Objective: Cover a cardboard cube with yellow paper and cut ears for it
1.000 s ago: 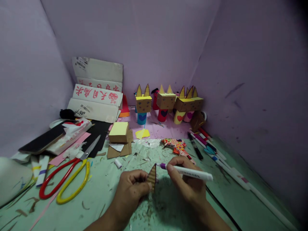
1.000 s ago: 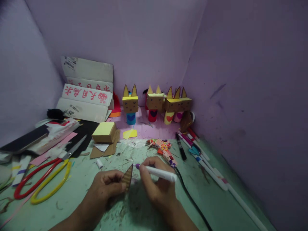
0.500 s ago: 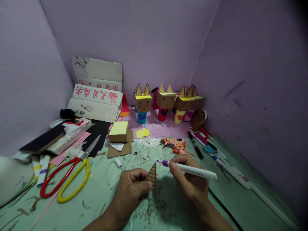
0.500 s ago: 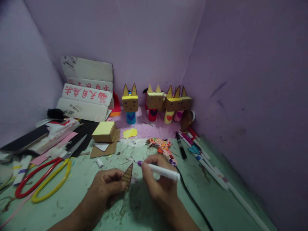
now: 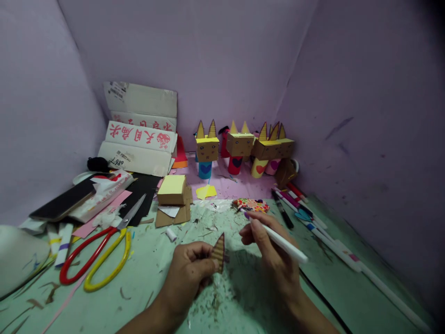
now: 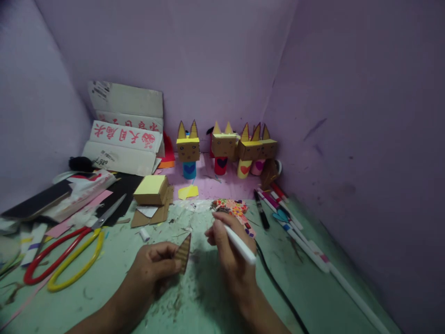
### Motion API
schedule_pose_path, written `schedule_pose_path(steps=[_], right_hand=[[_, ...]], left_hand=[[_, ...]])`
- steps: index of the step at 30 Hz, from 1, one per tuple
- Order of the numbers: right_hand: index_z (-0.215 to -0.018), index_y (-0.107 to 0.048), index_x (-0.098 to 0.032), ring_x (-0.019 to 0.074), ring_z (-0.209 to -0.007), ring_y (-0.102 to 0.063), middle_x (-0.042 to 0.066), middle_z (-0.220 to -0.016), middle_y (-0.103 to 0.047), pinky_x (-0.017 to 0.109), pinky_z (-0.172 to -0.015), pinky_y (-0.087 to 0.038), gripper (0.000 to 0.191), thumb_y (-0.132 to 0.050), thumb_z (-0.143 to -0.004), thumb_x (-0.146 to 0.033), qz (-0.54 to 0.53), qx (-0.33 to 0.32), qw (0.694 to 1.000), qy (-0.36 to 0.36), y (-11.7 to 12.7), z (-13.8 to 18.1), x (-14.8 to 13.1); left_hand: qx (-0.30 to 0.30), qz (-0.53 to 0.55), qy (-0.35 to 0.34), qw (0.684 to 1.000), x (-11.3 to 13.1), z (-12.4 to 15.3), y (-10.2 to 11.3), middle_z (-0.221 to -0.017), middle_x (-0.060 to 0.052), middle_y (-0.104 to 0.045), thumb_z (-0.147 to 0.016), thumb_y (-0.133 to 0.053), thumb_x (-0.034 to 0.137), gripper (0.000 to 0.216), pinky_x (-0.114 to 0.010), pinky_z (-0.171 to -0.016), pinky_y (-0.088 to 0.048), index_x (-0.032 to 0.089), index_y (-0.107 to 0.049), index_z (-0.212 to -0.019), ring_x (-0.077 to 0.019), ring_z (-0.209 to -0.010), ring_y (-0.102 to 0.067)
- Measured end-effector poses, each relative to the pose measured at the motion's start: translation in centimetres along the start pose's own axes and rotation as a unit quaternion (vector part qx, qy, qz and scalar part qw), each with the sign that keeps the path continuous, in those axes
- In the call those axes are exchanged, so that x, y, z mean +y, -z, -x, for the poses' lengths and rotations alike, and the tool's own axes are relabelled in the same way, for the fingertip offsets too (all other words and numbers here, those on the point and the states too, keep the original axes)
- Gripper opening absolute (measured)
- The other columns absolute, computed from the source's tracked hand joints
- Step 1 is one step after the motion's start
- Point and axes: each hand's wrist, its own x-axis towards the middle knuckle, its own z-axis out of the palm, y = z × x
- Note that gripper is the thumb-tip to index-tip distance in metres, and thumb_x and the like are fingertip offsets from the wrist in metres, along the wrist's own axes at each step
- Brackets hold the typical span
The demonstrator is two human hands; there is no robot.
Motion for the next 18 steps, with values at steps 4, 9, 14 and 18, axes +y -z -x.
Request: schedule_pose_path(steps=[4, 9, 14, 18], right_hand=[[-0.097, -0.058, -0.021, 0.0168, -0.064, -0.06, 0.004, -0.08, -0.067, 0.031, -0.062, -0.046, 0.031, -0.068, -0.069, -0.03, -0.121, -0.093, 0.98, -0.127, -0.6, 0.1, 0.1], [-0.09, -0.053, -0.021, 0.0119, -0.053, -0.05, -0.005, -0.062, -0.058, 0.024, -0.05, -0.038, 0.04, -0.072, -0.056, -0.017, -0.202, -0.172, 0.946, -0.188, -2.1, 0.7, 0.1], [-0.088, -0.052, -0.021, 0.0098, -0.049, -0.047, -0.006, -0.06, -0.056, 0.022, -0.05, -0.036, 0.035, -0.067, -0.057, -0.014, -0.23, -0.122, 0.945, -0.199, -2.3, 0.7, 0.0], [-0.089, -0.052, -0.02, 0.0106, -0.051, -0.048, -0.006, -0.06, -0.056, 0.022, -0.05, -0.036, 0.035, -0.067, -0.058, -0.015, -0.256, -0.117, 0.94, -0.194, -2.1, 0.5, 0.1]], left_hand=[[-0.004, 0.034, -0.004, 0.999, 0.0, 0.0, -0.1, -0.036, 0.006, -0.041, -0.05, -0.061, 0.022, 0.008, -0.019, -0.035, -0.016, 0.015, -0.059, -0.052, -0.0037, -0.032, -0.026], [-0.03, 0.027, -0.014, 0.999, 0.1, -0.1, -0.3, -0.036, 0.007, -0.04, -0.05, -0.058, 0.019, 0.004, -0.02, -0.036, -0.015, 0.015, -0.057, -0.05, -0.004, -0.033, -0.025], [-0.049, 0.033, -0.039, 0.997, 0.4, 0.1, -0.6, -0.046, 0.005, -0.046, -0.05, -0.064, 0.022, 0.011, -0.019, -0.041, -0.022, 0.014, -0.058, -0.055, -0.0051, -0.042, -0.033], [-0.036, 0.005, -0.04, 0.999, 0.3, 0.1, -0.7, -0.039, 0.007, -0.042, -0.058, -0.062, 0.027, 0.014, -0.02, -0.037, -0.019, 0.016, -0.055, -0.056, -0.0051, -0.035, -0.029]])
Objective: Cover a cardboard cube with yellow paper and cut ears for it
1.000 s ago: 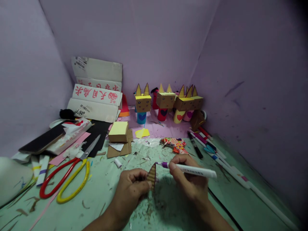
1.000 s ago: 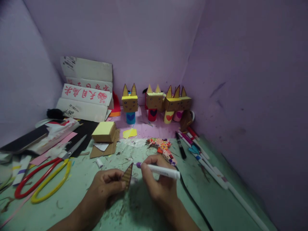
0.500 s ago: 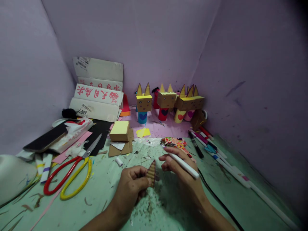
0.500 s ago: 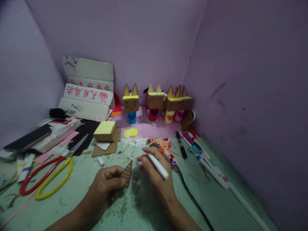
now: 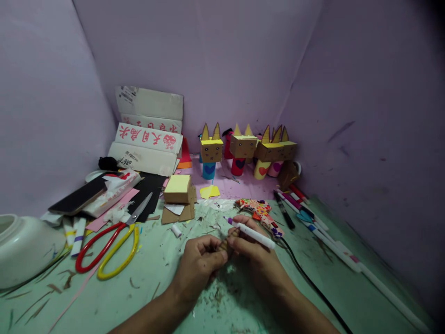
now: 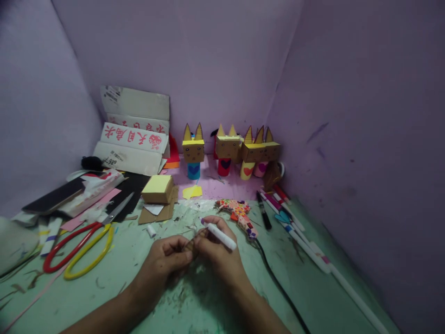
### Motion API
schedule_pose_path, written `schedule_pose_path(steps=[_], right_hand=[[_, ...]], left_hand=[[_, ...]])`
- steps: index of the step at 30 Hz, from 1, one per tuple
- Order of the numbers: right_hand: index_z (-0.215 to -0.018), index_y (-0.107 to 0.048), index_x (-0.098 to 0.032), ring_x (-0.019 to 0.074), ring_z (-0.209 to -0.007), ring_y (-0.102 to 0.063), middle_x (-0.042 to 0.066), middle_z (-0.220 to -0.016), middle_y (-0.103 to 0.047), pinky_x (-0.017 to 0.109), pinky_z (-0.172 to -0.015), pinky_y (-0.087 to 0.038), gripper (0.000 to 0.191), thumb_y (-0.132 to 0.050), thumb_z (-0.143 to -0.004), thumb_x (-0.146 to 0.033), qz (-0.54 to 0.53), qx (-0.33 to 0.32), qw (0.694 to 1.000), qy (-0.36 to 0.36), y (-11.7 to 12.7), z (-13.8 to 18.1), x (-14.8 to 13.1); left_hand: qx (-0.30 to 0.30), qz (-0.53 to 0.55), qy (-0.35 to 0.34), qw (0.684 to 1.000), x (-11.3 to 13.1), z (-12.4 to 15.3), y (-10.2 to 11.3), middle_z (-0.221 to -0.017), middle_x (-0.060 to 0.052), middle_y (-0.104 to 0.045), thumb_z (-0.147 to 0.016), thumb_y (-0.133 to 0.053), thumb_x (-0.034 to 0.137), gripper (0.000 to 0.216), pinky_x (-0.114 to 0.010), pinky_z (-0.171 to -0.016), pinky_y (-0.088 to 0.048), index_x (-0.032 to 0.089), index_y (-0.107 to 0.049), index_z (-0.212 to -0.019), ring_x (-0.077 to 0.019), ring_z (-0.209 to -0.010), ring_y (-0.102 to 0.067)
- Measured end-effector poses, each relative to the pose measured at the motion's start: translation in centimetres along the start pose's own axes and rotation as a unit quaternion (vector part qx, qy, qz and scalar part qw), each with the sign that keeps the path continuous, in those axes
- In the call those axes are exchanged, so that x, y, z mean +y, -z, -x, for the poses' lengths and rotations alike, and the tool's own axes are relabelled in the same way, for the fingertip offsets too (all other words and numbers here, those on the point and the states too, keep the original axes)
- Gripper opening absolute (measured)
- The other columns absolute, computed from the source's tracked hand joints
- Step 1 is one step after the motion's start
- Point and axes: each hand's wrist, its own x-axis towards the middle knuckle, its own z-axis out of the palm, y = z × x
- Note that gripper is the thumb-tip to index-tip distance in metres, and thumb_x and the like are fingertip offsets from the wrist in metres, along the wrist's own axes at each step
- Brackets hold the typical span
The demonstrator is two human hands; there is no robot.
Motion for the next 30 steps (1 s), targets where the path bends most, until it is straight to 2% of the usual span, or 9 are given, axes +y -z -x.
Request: schedule_pose_path(steps=[5, 9, 11, 13, 16, 21, 26, 30], right_hand=[[-0.091, -0.051, -0.021, 0.0107, -0.05, -0.049, -0.006, -0.059, -0.056, 0.023, -0.05, -0.037, 0.034, -0.068, -0.062, -0.018, -0.015, -0.011, 1.0, 0.007, -0.2, -0.1, 0.4], [-0.092, -0.052, -0.022, 0.0109, -0.052, -0.051, -0.005, -0.062, -0.058, 0.023, -0.051, -0.039, 0.035, -0.071, -0.063, -0.019, -0.007, -0.013, 1.0, 0.018, -0.1, -0.2, 0.4], [-0.095, -0.054, -0.021, 0.0135, -0.06, -0.056, -0.002, -0.07, -0.062, 0.025, -0.056, -0.043, 0.038, -0.073, -0.062, -0.022, 0.034, 0.026, 0.998, 0.049, 0.3, -0.3, 0.0], [-0.101, -0.056, -0.021, 0.0165, -0.069, -0.06, 0.002, -0.081, -0.066, 0.029, -0.062, -0.046, 0.04, -0.073, -0.065, -0.028, 0.087, 0.095, 0.987, 0.101, 0.8, -0.3, -0.5], [-0.106, -0.059, -0.019, 0.0167, -0.066, -0.059, 0.003, -0.077, -0.067, 0.031, -0.064, -0.047, 0.036, -0.064, -0.076, -0.038, 0.118, 0.159, 0.966, 0.167, 1.7, -0.1, -1.2], [-0.093, -0.07, -0.02, 0.0155, -0.055, -0.056, 0.0, -0.058, -0.061, 0.03, -0.057, -0.046, 0.022, -0.064, -0.078, -0.035, 0.161, 0.116, 0.946, 0.255, 1.9, 1.1, -0.4], [-0.084, -0.073, -0.023, 0.0166, -0.054, -0.059, 0.004, -0.071, -0.068, 0.029, -0.051, -0.048, 0.014, -0.066, -0.075, -0.03, 0.232, 0.079, 0.924, 0.294, 1.0, 2.1, 0.7], [-0.077, -0.071, -0.022, 0.0184, -0.06, -0.063, 0.005, -0.072, -0.07, 0.027, -0.054, -0.051, 0.007, -0.066, -0.074, -0.025, 0.242, 0.058, 0.916, 0.313, 0.2, 2.0, 0.6]], left_hand=[[-0.008, 0.027, -0.024, 0.999, -0.5, -0.1, -0.1, -0.04, 0.006, -0.044, -0.059, -0.063, 0.025, 0.013, -0.018, -0.036, -0.023, 0.015, -0.055, -0.059, -0.0051, -0.035, -0.034], [0.013, 0.055, -0.026, 0.998, -0.9, -0.5, -0.1, -0.041, 0.007, -0.046, -0.059, -0.063, 0.024, 0.012, -0.017, -0.036, -0.024, 0.014, -0.056, -0.061, -0.0044, -0.035, -0.034], [0.033, 0.073, -0.018, 0.997, -1.1, -0.6, -0.1, -0.04, 0.007, -0.046, -0.06, -0.063, 0.023, 0.012, -0.017, -0.036, -0.025, 0.015, -0.055, -0.061, -0.0042, -0.034, -0.034], [0.052, 0.085, -0.009, 0.995, -1.1, -0.7, 0.0, -0.038, 0.007, -0.046, -0.06, -0.064, 0.023, 0.013, -0.016, -0.035, -0.025, 0.016, -0.053, -0.06, -0.0041, -0.033, -0.033], [0.073, 0.082, -0.002, 0.994, -1.1, -0.7, 0.0, -0.037, 0.006, -0.048, -0.059, -0.064, 0.023, 0.014, -0.017, -0.035, -0.026, 0.016, -0.052, -0.057, -0.0042, -0.032, -0.035], [0.093, 0.076, -0.015, 0.993, -1.1, -0.8, 0.0, -0.04, 0.003, -0.054, -0.057, -0.063, 0.022, 0.012, -0.019, -0.036, -0.032, 0.015, -0.053, -0.056, -0.0071, -0.033, -0.043], [0.102, 0.068, -0.024, 0.992, -1.0, -0.9, 0.0, -0.037, 0.005, -0.049, -0.055, -0.062, 0.022, 0.012, -0.019, -0.034, -0.03, 0.016, -0.052, -0.054, -0.0073, -0.031, -0.04], [0.114, 0.05, -0.036, 0.992, -0.6, -0.6, -0.1, -0.039, 0.006, -0.047, -0.053, -0.063, 0.021, 0.01, -0.019, -0.036, -0.029, 0.015, -0.055, -0.055, -0.0071, -0.035, -0.039]])
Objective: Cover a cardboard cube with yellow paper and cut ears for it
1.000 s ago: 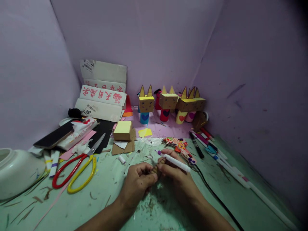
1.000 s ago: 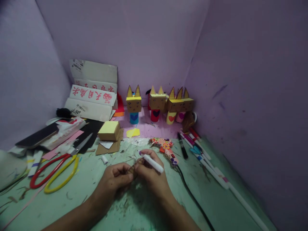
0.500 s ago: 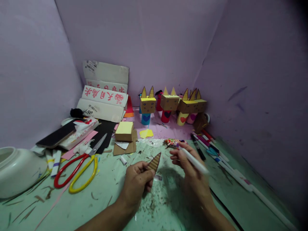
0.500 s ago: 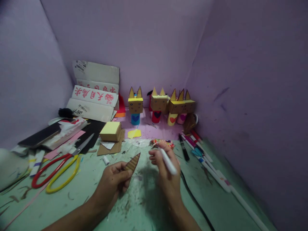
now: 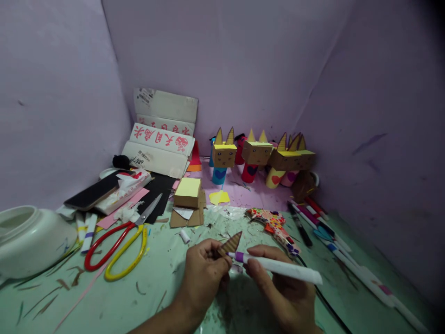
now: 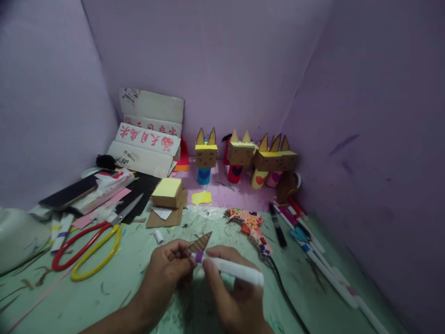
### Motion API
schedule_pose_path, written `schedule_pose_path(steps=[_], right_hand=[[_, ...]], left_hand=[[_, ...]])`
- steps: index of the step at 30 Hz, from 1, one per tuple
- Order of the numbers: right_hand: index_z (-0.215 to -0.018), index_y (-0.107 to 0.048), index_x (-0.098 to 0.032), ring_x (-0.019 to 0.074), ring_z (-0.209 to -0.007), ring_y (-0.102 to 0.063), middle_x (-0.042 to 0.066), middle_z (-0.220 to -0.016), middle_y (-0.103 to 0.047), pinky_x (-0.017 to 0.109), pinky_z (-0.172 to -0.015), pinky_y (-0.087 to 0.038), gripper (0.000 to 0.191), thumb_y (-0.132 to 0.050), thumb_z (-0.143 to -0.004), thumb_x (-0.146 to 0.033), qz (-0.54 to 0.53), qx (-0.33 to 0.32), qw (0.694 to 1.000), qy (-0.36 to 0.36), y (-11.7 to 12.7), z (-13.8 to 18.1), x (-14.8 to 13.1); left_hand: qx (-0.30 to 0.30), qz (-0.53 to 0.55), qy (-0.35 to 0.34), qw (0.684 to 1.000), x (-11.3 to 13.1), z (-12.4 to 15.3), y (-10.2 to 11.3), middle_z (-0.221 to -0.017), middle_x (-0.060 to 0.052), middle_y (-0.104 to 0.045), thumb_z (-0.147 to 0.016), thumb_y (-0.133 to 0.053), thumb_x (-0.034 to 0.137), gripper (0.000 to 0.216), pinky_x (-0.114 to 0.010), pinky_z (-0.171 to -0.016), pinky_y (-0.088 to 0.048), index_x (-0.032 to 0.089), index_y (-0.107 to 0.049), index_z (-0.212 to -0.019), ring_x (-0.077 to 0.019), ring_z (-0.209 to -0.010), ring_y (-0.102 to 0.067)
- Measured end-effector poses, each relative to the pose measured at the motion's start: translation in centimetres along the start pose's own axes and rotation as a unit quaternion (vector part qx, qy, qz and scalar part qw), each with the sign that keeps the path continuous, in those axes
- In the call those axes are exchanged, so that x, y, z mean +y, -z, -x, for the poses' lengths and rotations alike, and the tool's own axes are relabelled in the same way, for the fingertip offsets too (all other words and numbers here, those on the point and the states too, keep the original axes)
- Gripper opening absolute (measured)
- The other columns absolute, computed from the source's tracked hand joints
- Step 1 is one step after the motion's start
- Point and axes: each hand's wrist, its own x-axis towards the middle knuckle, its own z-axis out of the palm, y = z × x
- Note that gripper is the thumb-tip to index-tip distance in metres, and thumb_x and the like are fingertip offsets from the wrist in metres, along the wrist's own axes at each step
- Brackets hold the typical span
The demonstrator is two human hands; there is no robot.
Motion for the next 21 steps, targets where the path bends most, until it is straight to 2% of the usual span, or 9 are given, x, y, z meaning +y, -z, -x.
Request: schedule_pose_path(steps=[8, 14, 21], right_hand=[[-0.078, -0.071, -0.022, 0.0176, -0.059, -0.063, 0.004, -0.068, -0.07, 0.024, -0.052, -0.05, 0.008, -0.064, -0.074, -0.019, 0.026, -0.047, 0.998, 0.031, -0.25, -0.39, -0.06], [-0.08, -0.072, -0.022, 0.019, -0.062, -0.065, 0.005, -0.07, -0.071, 0.026, -0.054, -0.051, 0.009, -0.065, -0.074, -0.019, 0.028, -0.059, 0.997, 0.036, -0.16, -0.44, -0.03], [-0.079, -0.071, -0.021, 0.0185, -0.061, -0.066, 0.005, -0.068, -0.071, 0.025, -0.053, -0.051, 0.01, -0.063, -0.075, -0.017, 0.05, -0.094, 0.993, 0.059, 0.08, -0.67, -0.02]], left_hand=[[0.0, -0.024, 0.016, 1.0, 0.88, 0.27, -0.15, -0.044, 0.003, -0.049, -0.052, -0.063, 0.021, 0.013, -0.02, -0.041, -0.023, 0.01, -0.066, -0.058, -0.0066, -0.043, -0.034], [-0.013, -0.019, 0.007, 1.0, 1.03, 0.51, -0.19, -0.055, -0.002, -0.063, -0.054, -0.066, 0.02, 0.016, -0.021, -0.05, -0.033, 0.011, -0.073, -0.064, -0.0121, -0.054, -0.048], [-0.01, -0.038, -0.004, 0.999, 0.98, 0.46, -0.26, -0.052, -0.001, -0.061, -0.054, -0.064, 0.019, 0.014, -0.021, -0.048, -0.033, 0.012, -0.072, -0.063, -0.0116, -0.052, -0.046]])
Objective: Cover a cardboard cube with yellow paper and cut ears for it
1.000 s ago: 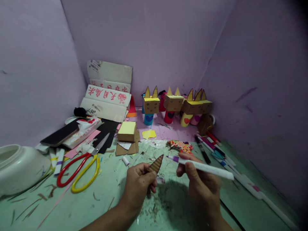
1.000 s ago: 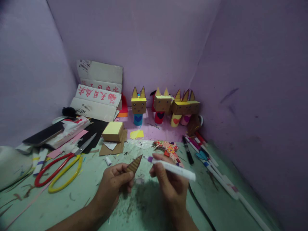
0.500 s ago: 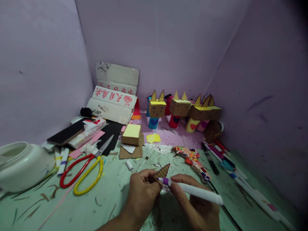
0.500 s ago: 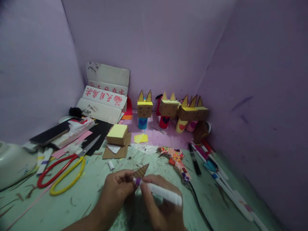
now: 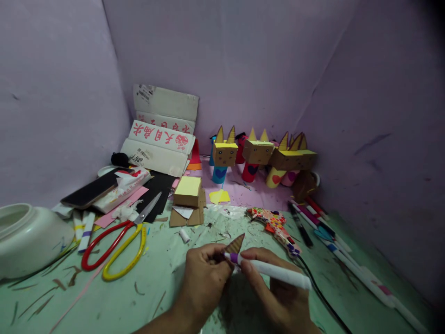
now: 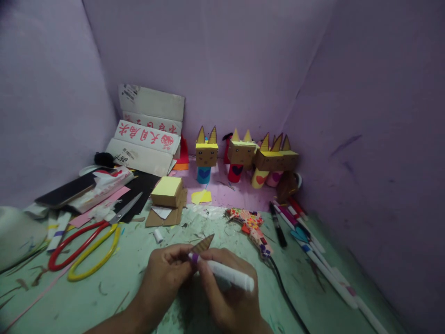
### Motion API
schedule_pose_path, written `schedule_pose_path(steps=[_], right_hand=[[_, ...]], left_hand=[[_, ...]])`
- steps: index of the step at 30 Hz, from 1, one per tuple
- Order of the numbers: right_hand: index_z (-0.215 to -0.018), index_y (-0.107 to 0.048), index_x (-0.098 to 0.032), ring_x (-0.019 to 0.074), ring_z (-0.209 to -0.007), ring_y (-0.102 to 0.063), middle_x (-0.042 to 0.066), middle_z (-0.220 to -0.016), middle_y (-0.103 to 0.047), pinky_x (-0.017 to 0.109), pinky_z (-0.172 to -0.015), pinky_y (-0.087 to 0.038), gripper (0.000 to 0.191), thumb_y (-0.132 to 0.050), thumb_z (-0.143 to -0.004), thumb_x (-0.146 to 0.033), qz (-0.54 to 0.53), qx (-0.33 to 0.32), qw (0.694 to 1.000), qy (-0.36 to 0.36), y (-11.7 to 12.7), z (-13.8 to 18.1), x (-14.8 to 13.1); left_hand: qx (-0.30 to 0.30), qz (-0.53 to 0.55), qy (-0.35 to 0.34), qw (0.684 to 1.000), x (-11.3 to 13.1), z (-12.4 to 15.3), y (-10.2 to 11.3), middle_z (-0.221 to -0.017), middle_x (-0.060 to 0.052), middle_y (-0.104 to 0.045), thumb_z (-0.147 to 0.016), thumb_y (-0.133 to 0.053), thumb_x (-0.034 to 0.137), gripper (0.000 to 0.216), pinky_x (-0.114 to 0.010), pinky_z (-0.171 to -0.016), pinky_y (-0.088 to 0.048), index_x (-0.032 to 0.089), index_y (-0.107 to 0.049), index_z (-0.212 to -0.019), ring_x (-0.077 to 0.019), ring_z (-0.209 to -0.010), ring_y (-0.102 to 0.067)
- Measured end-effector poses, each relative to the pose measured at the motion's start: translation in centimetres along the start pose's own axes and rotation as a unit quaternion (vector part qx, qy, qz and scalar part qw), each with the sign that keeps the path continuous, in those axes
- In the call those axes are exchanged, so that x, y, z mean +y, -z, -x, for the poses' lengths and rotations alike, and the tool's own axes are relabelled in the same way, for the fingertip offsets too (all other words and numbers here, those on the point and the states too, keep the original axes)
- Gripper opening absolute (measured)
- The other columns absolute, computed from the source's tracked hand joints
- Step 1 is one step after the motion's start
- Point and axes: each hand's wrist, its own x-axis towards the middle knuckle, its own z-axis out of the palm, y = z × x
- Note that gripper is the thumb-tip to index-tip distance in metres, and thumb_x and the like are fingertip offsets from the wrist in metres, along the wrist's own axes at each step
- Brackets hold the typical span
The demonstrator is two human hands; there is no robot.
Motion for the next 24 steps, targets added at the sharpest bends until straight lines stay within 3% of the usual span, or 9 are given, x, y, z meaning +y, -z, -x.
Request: schedule_pose_path(steps=[10, 24], right_hand=[[-0.079, -0.07, -0.02, 0.0173, -0.06, -0.065, 0.004, -0.068, -0.07, 0.024, -0.055, -0.053, 0.009, -0.064, -0.074, -0.015, -0.034, 0.03, 0.999, -0.018, -0.31, 0.1, 0.11], [-0.077, -0.068, -0.021, 0.0136, -0.06, -0.064, 0.001, -0.068, -0.069, 0.019, -0.054, -0.052, 0.009, -0.063, -0.076, -0.014, -0.026, 0.059, 0.997, -0.044, 0.31, -0.15, 0.78]], left_hand=[[0.018, -0.003, 0.0, 1.0, 0.05, 0.16, 0.02, -0.051, 0.0, -0.059, -0.051, -0.063, 0.018, 0.012, -0.021, -0.046, -0.033, 0.011, -0.066, -0.06, -0.0107, -0.05, -0.046], [-0.007, -0.004, 0.023, 1.0, -0.15, 0.22, 0.09, -0.039, 0.005, -0.049, -0.054, -0.062, 0.025, 0.014, -0.019, -0.034, -0.034, 0.013, -0.06, -0.06, -0.0081, -0.033, -0.042]])
